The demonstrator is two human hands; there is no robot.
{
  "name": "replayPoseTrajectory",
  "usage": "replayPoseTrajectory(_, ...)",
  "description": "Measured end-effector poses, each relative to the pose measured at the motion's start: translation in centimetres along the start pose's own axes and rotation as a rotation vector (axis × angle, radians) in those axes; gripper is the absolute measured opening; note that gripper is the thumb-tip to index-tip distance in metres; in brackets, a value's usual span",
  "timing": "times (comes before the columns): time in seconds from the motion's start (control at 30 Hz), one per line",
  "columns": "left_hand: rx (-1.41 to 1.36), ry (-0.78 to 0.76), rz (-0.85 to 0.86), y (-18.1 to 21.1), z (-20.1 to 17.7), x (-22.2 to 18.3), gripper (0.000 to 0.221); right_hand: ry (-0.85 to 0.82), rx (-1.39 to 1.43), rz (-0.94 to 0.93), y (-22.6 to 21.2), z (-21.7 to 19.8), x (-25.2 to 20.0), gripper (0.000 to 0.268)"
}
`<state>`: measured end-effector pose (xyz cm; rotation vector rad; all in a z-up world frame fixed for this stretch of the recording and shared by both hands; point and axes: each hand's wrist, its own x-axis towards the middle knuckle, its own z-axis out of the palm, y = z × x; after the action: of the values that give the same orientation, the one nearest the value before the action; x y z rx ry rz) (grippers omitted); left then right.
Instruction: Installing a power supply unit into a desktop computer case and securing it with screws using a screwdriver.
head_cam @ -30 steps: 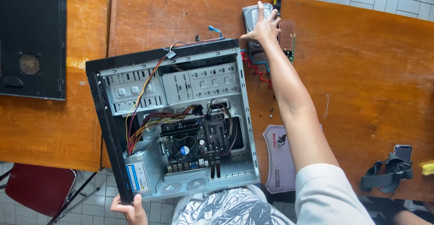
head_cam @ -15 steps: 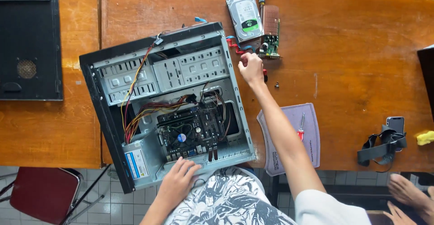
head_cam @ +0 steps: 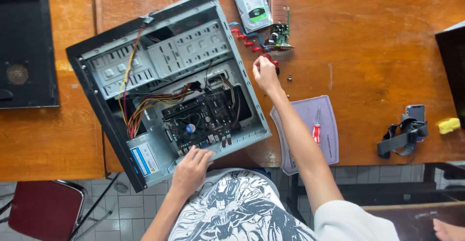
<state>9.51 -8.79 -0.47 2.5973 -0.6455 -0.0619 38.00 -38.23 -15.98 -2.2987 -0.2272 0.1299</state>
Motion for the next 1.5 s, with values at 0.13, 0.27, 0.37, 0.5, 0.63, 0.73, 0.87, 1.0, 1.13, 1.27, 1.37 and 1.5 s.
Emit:
replayPoseTrajectory(0.13,0.167,0.087,-0.020,-0.5,1.4,1.3,0.022,0.238,-0.029,0.156,1.9,-3.3,-7.7,0.011)
replayPoseTrajectory(0.27,0.191,0.144,-0.053,-0.7,0.9,3.8,0.020,0.432,-0.162,0.342,7.8,-7.1,-15.3,0.006)
replayPoseTrajectory(0.37,0.237,0.175,-0.042,-1.1,1.7,4.2,0.022,0.521,-0.324,0.563,15.0,-8.3,-21.3,0.011)
replayPoseTrajectory(0.5,0.270,0.210,-0.022,-1.6,1.9,5.3,0.023,0.467,-0.400,0.917,15.8,-10.0,-24.7,0.016)
replayPoseTrajectory(0.63,0.278,0.202,-0.049,-1.8,2.8,5.1,0.023,0.443,-0.372,0.915,17.8,-8.5,-25.0,0.010)
replayPoseTrajectory(0.73,0.231,0.212,-0.106,-0.9,1.9,5.3,0.021,0.498,-0.390,0.838,17.5,-7.6,-24.8,0.008)
replayPoseTrajectory(0.87,0.058,0.393,-0.159,0.3,1.5,5.3,0.026,0.527,-0.392,0.780,14.3,-6.6,-24.0,0.007)
replayPoseTrajectory(1.0,0.016,0.562,-0.091,2.6,4.0,4.1,0.023,0.525,-0.409,0.749,13.5,-5.9,-23.5,0.004)
replayPoseTrajectory(1.13,-0.230,0.468,-0.025,6.2,4.9,2.8,0.023,0.548,-0.359,0.636,12.3,-6.3,-24.1,0.007)
replayPoseTrajectory(1.27,-0.644,-0.057,-0.282,7.9,5.7,2.2,0.025,0.531,-0.110,0.582,4.0,-5.5,-25.3,0.011)
replayPoseTrajectory(1.37,-0.689,-0.243,-0.368,8.4,4.0,3.3,0.054,0.505,0.223,0.520,-1.1,-2.9,-25.8,0.013)
replayPoseTrajectory(1.5,-0.829,-0.348,-0.367,8.6,6.3,3.9,0.066,0.506,0.643,0.543,-9.2,0.8,-25.9,0.017)
